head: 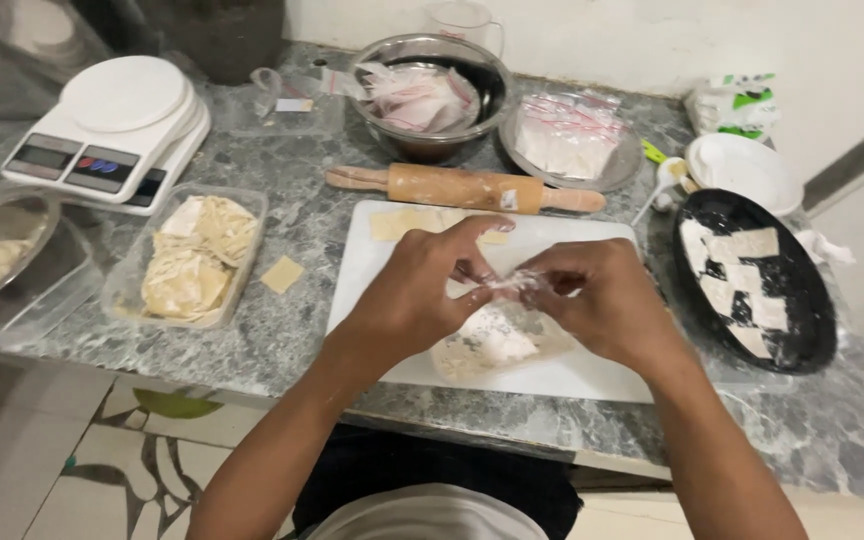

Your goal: The person is folding small squares of dough and placing them into a tray on a kitchen counter.

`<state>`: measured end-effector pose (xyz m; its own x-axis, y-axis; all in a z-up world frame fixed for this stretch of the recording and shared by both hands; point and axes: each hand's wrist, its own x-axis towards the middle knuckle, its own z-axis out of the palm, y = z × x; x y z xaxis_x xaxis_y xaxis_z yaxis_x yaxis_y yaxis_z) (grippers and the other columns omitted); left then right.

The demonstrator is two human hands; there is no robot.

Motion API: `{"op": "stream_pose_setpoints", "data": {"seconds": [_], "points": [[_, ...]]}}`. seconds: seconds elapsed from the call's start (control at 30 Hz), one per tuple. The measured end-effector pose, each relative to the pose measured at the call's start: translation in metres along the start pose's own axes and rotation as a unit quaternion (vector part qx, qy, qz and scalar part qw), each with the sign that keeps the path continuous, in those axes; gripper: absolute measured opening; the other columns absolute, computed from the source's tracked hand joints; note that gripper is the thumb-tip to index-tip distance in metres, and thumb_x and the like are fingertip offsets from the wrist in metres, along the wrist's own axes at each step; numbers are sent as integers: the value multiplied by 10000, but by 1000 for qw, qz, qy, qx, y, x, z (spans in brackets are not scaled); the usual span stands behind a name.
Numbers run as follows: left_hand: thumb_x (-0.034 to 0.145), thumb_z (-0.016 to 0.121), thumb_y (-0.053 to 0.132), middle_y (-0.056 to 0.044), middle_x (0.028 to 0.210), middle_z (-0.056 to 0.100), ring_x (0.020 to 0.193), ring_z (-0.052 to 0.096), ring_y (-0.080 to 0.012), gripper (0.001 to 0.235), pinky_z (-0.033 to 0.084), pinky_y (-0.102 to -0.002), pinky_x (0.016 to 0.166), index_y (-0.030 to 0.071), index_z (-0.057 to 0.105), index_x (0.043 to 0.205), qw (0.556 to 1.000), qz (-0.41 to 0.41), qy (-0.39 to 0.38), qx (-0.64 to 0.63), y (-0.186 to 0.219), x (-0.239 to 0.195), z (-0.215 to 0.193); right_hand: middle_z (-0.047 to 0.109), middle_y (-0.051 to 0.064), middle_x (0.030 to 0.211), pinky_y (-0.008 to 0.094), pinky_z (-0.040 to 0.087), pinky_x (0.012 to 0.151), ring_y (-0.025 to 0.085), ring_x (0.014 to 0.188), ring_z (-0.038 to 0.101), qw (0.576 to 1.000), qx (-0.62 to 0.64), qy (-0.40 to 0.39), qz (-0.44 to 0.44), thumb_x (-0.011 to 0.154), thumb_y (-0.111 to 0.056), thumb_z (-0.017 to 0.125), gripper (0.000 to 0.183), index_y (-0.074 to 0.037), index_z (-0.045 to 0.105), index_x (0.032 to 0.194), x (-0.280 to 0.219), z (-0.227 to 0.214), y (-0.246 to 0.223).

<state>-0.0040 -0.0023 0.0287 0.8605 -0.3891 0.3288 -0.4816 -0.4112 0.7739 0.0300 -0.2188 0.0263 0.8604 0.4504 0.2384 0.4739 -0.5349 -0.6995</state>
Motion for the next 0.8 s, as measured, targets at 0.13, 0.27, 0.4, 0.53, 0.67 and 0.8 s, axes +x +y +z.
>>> {"op": "stream_pose_setpoints", "data": {"seconds": [0.13, 0.27, 0.4, 0.53, 0.67, 0.8], "points": [[853, 746, 48, -186, 918, 775, 926, 758, -387, 612, 646, -453, 835, 39, 540, 1429, 998, 20, -4, 68, -2, -1, 2, 773, 253, 793, 473, 649, 686, 380, 746, 794, 999, -24, -20, 9, 821, 68, 701, 184, 33, 780, 984, -2, 1, -11], [859, 748, 71, -187, 955, 786, 962, 750, -387, 591, 604, -470, 892, 83, 574, 1424, 995, 4, -8, 101, 0, -3, 1, 771, 212, 786, 421, 645, 664, 366, 742, 786, 998, -64, -27, -2, 784, 45, 751, 165, 8, 789, 940, -1, 1, -5], [871, 775, 175, -200, 969, 789, 965, 751, -397, 557, 591, -490, 895, 85, 610, 1395, 994, -2, 2, 111, 6, -7, 0, 778, 235, 849, 423, 646, 691, 375, 778, 789, 997, -71, -22, 13, 827, 58, 699, 183, 36, 778, 991, -2, -3, -11], [865, 772, 192, -192, 918, 787, 896, 761, -386, 486, 617, -470, 847, 64, 644, 1316, 990, 89, 79, 70, -10, -14, 6, 768, 224, 779, 447, 617, 651, 389, 719, 773, 998, -52, 26, 1, 795, 34, 737, 192, -7, 793, 973, -11, -26, -12], [872, 787, 294, -116, 966, 787, 912, 770, -280, 483, 623, -399, 850, 51, 673, 1275, 971, 140, 190, 50, -28, -19, 10, 748, 255, 807, 499, 579, 711, 421, 760, 752, 983, -106, 124, 81, 818, 31, 762, 205, -9, 796, 1016, -29, -72, -4], [946, 691, 321, -108, 1041, 767, 965, 760, -233, 459, 623, -367, 866, 23, 617, 1288, 955, 147, 242, 88, -32, -29, 13, 718, 215, 1157, 369, 619, 861, 289, 919, 738, 922, -125, 242, 274, 949, -61, 741, 288, 11, 694, 1224, -36, -129, 18]]}}
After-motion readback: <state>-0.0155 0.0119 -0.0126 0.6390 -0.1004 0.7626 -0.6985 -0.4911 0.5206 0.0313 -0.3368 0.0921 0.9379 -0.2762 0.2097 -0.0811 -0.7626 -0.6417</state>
